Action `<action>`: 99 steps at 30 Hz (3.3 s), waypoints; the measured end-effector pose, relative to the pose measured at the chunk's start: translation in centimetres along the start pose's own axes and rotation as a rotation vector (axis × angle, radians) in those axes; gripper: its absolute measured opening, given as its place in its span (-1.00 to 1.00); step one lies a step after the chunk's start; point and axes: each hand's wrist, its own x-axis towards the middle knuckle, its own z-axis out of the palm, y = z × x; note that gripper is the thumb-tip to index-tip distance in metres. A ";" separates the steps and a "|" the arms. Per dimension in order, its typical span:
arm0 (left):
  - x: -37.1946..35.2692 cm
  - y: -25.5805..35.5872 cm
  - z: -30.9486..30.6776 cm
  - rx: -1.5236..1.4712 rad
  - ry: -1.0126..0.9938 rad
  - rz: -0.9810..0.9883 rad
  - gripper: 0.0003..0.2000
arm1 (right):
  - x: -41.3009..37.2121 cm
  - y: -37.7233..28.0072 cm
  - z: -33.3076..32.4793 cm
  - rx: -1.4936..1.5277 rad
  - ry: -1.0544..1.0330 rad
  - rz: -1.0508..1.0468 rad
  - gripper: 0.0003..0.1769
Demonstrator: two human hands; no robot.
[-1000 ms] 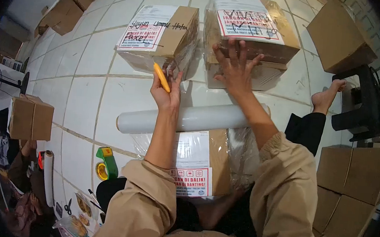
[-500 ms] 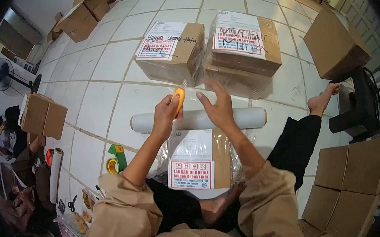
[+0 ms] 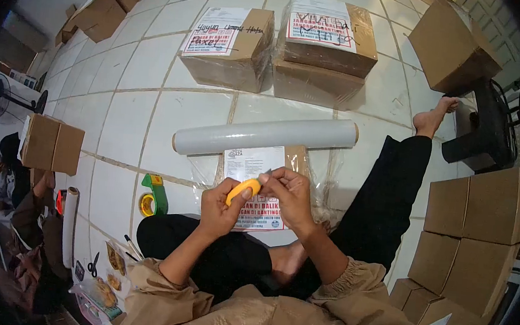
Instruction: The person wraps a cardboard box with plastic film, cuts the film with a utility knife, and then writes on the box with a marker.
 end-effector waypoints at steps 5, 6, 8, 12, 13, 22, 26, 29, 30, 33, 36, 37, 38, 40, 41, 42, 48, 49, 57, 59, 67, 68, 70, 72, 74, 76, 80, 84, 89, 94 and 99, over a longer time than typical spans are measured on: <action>-0.8 0.6 0.2 0.628 0.138 0.488 -0.64 | -0.5 2.0 -0.3 -0.020 0.126 0.028 -0.85; -0.8 0.5 0.1 0.630 0.139 0.483 -0.64 | -0.5 2.2 -0.3 -0.059 0.156 -0.012 -0.84; -0.7 -0.1 0.1 0.703 0.043 0.530 -0.66 | -0.4 2.3 -0.3 -0.045 0.155 -0.006 -0.85; -0.1 -1.8 0.5 0.708 0.078 0.633 -0.69 | -0.4 2.4 -0.2 -0.028 0.189 0.037 -0.86; 0.0 -2.1 0.6 0.718 0.090 0.660 -0.69 | -0.4 2.3 -0.2 -0.026 0.192 0.038 -0.86; 3.8 -2.7 -1.2 0.380 0.121 0.242 -0.84 | 5.1 -1.5 -6.4 -0.587 0.050 -0.177 -0.83; 7.7 -7.1 -2.0 0.018 0.000 0.052 -0.82 | 8.8 -0.9 -13.5 -1.416 -0.080 -0.498 -0.66; 10.6 -10.5 -2.4 -0.117 -0.083 0.053 -0.79 | 10.0 -1.9 -13.9 -1.538 -0.200 -0.458 -0.51; 11.4 -10.7 -2.6 -0.115 -0.093 0.047 -0.79 | 10.6 -2.1 -14.1 -1.611 -0.246 -0.480 -0.43; 13.7 -11.8 -3.5 -0.027 -0.073 -0.041 -0.77 | 13.6 -2.2 -15.6 -1.663 -0.300 -0.544 -0.32; 15.3 -11.1 -3.6 -0.024 -0.042 -0.007 -0.78 | 14.9 -3.3 -16.0 -1.570 -0.296 -0.553 -0.38; 15.6 -10.5 -3.3 -0.038 -0.063 -0.026 -0.79 | 15.2 -3.4 -16.4 -1.542 -0.264 -0.605 -0.44; 16.1 -10.0 -2.8 -0.038 -0.073 -0.027 -0.79 | 15.5 -3.5 -16.8 -1.515 -0.232 -0.656 -0.50; 16.9 -8.9 -0.8 0.104 -0.209 0.124 -0.80 | 16.1 -3.5 -17.6 -1.453 -0.236 -0.607 -0.57; 17.3 -8.7 1.0 0.022 -0.268 0.207 -0.82 | 16.5 -3.6 -17.9 -1.467 -0.287 -0.557 -0.49; 17.7 -7.8 2.8 0.173 -0.329 0.274 -0.80 | 16.7 -3.8 -18.0 -1.480 -0.341 -0.507 -0.41; 19.5 -3.8 11.4 0.654 -0.558 0.539 -0.73 | 15.7 -8.0 -18.0 -1.944 -0.639 -0.537 0.19; 19.9 -4.0 12.4 0.705 -0.586 0.565 -0.73 | 15.9 -8.1 -18.0 -1.943 -0.635 -0.533 0.19; 21.2 -4.6 17.3 0.802 -0.651 0.636 -0.75 | 17.8 -8.0 -20.0 -1.865 -0.666 -0.460 0.25; 20.9 -4.1 18.1 0.783 -0.621 0.694 -0.81 | 18.1 -7.8 -20.4 -1.869 -0.685 -0.445 0.24; 20.0 -4.2 20.5 0.885 -0.589 0.694 -0.81 | 18.3 -7.7 -20.6 -1.847 -0.680 -0.529 0.24; 20.1 -3.9 20.0 0.897 -0.608 0.701 -0.81 | 18.3 -7.7 -20.5 -1.843 -0.695 -0.543 0.24; 20.2 -4.4 18.5 0.910 -0.628 0.661 -0.82 | 18.1 -8.0 -20.1 -1.847 -0.682 -0.462 0.26; 20.2 -4.5 16.9 0.916 -0.710 0.612 -0.81 | 18.1 -8.1 -19.9 -1.879 -0.686 -0.468 0.27; 20.5 -4.3 15.3 0.907 -0.694 0.549 -0.80 | 18.1 -8.0 -19.8 -1.914 -0.677 -0.463 0.27; 20.8 -4.5 14.2 0.891 -0.678 0.487 -0.79 | 17.9 -8.1 -19.5 -1.918 -0.663 -0.420 0.27; 21.0 -4.5 12.1 0.911 -0.756 0.504 -0.71 | 17.4 -8.5 -18.9 -1.904 -0.641 -0.374 0.28; 21.1 -4.6 11.8 0.858 -0.775 0.500 -0.69 | 16.5 -8.1 -18.9 -1.865 -0.539 -0.572 0.13; 21.5 -5.3 10.9 0.708 -0.792 0.537 -0.73 | 11.1 -1.0 -20.5 -1.588 -0.204 -0.717 -0.35; 21.7 -6.0 10.5 0.563 -0.722 0.568 -0.77 | 4.4 0.3 -12.3 -1.091 -0.184 -0.317 -0.31; 21.8 -5.4 10.4 0.520 -0.711 0.493 -0.81 | 2.8 4.2 -10.7 -0.786 -0.119 -0.147 -0.04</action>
